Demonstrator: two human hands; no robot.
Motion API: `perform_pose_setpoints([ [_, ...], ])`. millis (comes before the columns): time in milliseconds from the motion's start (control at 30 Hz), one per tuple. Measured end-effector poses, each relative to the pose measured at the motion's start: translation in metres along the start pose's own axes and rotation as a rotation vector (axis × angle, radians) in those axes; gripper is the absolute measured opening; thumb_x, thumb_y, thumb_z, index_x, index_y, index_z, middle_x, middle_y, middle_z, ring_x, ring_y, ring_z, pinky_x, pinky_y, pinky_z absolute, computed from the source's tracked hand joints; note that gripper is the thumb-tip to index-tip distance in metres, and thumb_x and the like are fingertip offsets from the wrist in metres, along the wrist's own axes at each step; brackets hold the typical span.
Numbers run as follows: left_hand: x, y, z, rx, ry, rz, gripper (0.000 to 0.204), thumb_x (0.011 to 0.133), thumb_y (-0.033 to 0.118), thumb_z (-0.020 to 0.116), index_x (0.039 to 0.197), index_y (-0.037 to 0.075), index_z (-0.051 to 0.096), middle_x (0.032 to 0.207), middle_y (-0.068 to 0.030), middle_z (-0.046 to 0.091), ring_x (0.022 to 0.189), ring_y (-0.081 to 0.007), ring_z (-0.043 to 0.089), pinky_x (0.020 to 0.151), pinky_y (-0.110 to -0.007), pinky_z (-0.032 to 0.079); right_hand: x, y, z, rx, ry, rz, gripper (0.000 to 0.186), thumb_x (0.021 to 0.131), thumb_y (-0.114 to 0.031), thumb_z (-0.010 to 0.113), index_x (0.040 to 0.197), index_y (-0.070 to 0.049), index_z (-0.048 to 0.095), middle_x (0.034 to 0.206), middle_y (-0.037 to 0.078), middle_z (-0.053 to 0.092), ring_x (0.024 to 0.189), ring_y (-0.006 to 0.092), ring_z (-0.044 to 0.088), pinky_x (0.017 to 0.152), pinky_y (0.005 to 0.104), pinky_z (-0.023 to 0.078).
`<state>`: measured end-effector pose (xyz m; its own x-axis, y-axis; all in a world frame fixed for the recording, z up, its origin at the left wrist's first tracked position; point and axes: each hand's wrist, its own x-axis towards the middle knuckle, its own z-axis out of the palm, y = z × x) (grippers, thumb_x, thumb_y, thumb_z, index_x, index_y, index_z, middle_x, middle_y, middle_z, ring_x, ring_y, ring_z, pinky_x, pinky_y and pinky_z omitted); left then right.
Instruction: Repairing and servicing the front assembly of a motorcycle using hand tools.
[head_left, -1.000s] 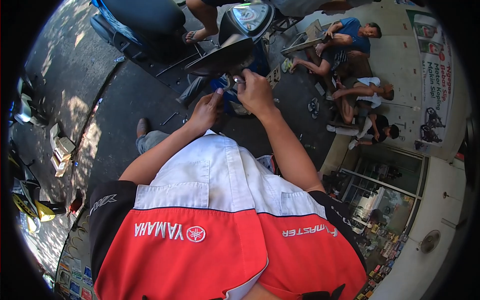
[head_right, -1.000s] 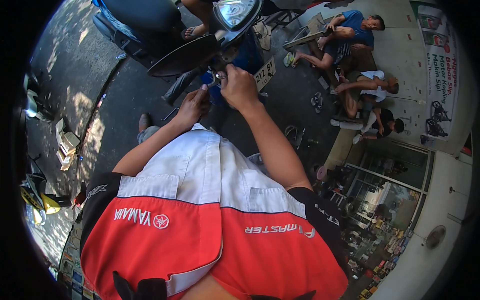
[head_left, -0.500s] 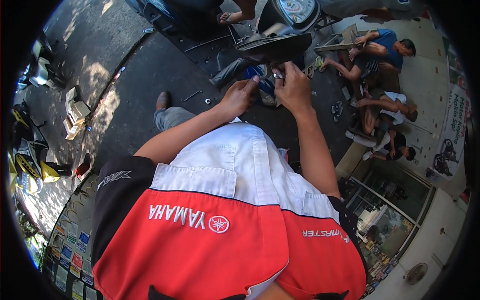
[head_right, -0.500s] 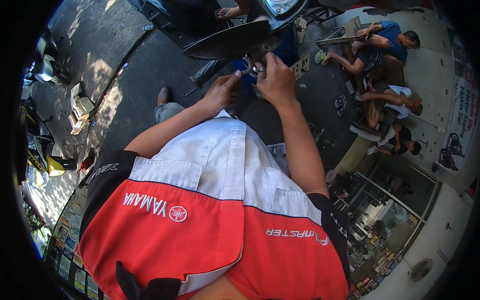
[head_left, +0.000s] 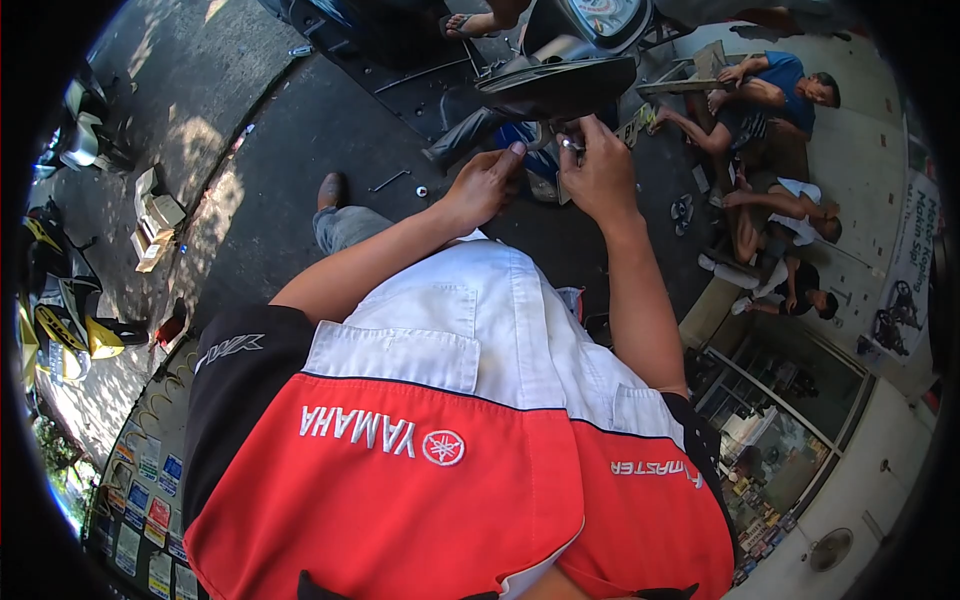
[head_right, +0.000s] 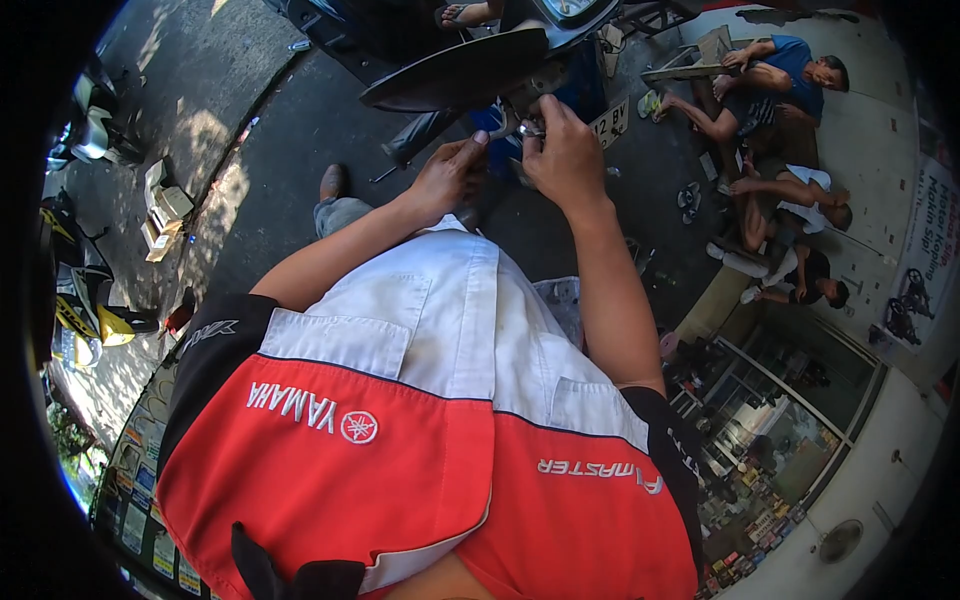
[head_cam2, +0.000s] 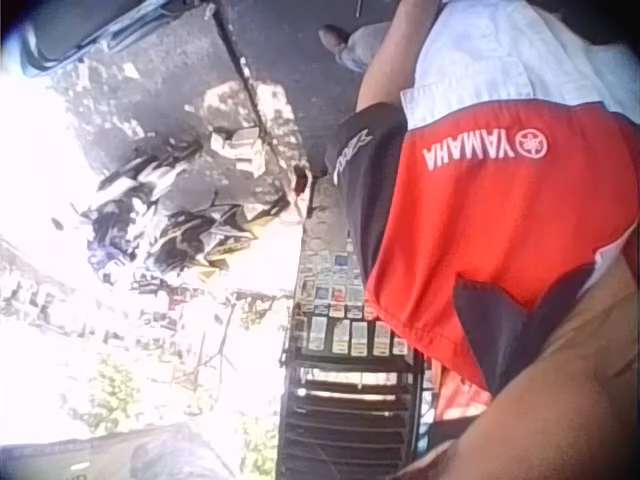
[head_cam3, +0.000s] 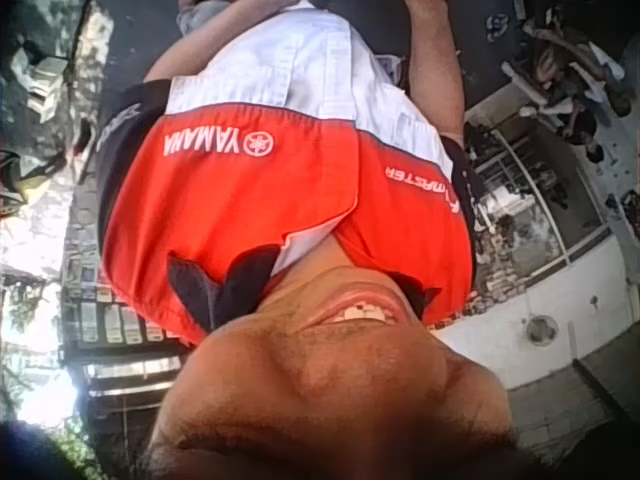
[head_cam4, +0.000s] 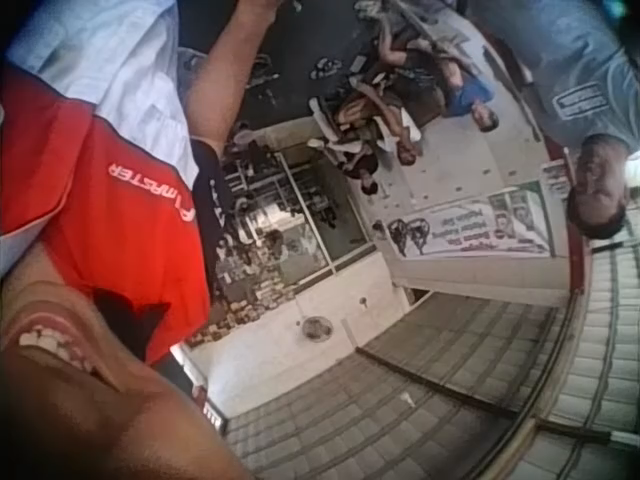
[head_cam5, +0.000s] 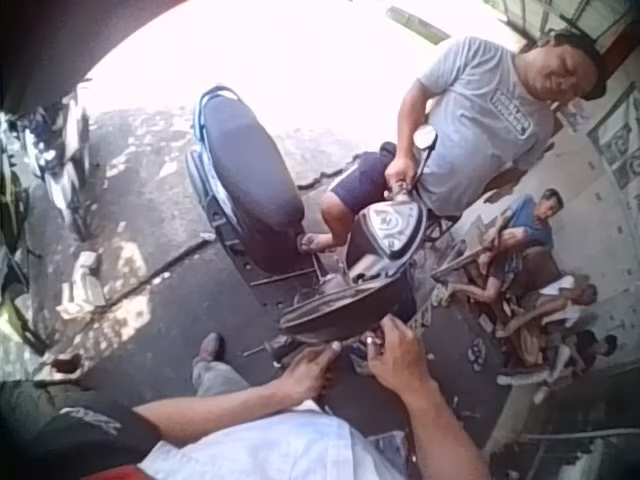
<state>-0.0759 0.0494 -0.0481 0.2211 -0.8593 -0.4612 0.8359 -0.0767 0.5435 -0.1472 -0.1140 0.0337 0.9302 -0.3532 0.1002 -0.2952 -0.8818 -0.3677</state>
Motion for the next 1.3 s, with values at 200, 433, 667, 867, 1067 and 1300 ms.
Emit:
perform_pose_setpoints([
  [200,-0.001,-0.001,-0.001,0.091,0.057,0.016,0.048,0.1,0.058,0.053,0.078,0.016,0.046,0.064,0.0044,0.029,0.055,-0.0097,0.027,0.053,-0.03,0.024,0.0,-0.002,-0.003,0.056,0.029,0.019,0.019,0.085,-0.015,0.069,0.098,-0.003,0.061,0.091,0.019,0.068,0.084,0.0397,0.068,0.072,0.0465,0.053],
  [433,0.002,0.0,-0.004,0.087,0.016,0.024,0.049,0.1,0.059,0.052,0.078,0.016,0.047,0.065,0.0031,0.03,0.057,-0.0099,0.029,0.055,-0.031,0.027,0.005,-0.004,-0.001,0.038,-0.051,0.176,0.02,0.087,-0.019,0.072,0.091,-0.001,0.063,0.08,0.019,0.067,0.075,0.0353,0.069,0.066,0.0412,0.052],
  [667,0.001,0.003,-0.004,0.099,-0.008,0.041,0.049,0.1,0.059,0.052,0.077,0.016,0.047,0.064,0.0035,0.03,0.056,-0.0101,0.029,0.055,-0.031,0.026,0.005,-0.003,-0.003,0.083,0.175,-0.079,0.016,0.087,-0.016,0.069,0.082,-0.002,0.065,0.075,0.018,0.069,0.074,0.0396,0.069,0.067,0.0452,0.054],
  [867,0.001,0.0,-0.004,0.134,0.012,0.067,0.054,0.103,0.058,0.046,0.074,0.012,0.046,0.061,0.003,0.039,0.054,-0.0118,0.04,0.05,-0.03,0.036,-0.004,0.002,-0.004,0.135,0.152,0.144,0.017,0.086,-0.018,0.07,0.083,-0.002,0.066,0.074,0.014,0.069,0.068,0.0314,0.071,0.063,0.0382,0.054],
  [1067,-0.001,-0.014,0.003,0.624,0.171,0.244,0.062,0.107,0.053,0.037,0.077,0.001,0.054,0.063,-0.0078,0.05,0.058,-0.0192,0.05,0.059,-0.038,0.043,-0.047,0.046,-0.015,0.24,0.346,0.325,0.021,0.089,-0.022,0.069,0.085,-0.002,0.067,0.067,0.006,0.067,0.059,0.0152,0.065,0.058,0.0302,0.05],
  [1300,-0.007,-0.039,0.004,0.807,-0.063,0.18,0.063,0.108,0.051,0.036,0.085,-0.003,0.061,0.065,-0.0119,0.055,0.062,-0.0217,0.054,0.065,-0.04,0.045,-0.136,0.059,0.028,0.347,0.22,0.495,0.019,0.093,-0.02,0.068,0.088,-0.001,0.066,0.068,0.004,0.065,0.062,0.0093,0.062,0.058,0.0276,0.048],
])
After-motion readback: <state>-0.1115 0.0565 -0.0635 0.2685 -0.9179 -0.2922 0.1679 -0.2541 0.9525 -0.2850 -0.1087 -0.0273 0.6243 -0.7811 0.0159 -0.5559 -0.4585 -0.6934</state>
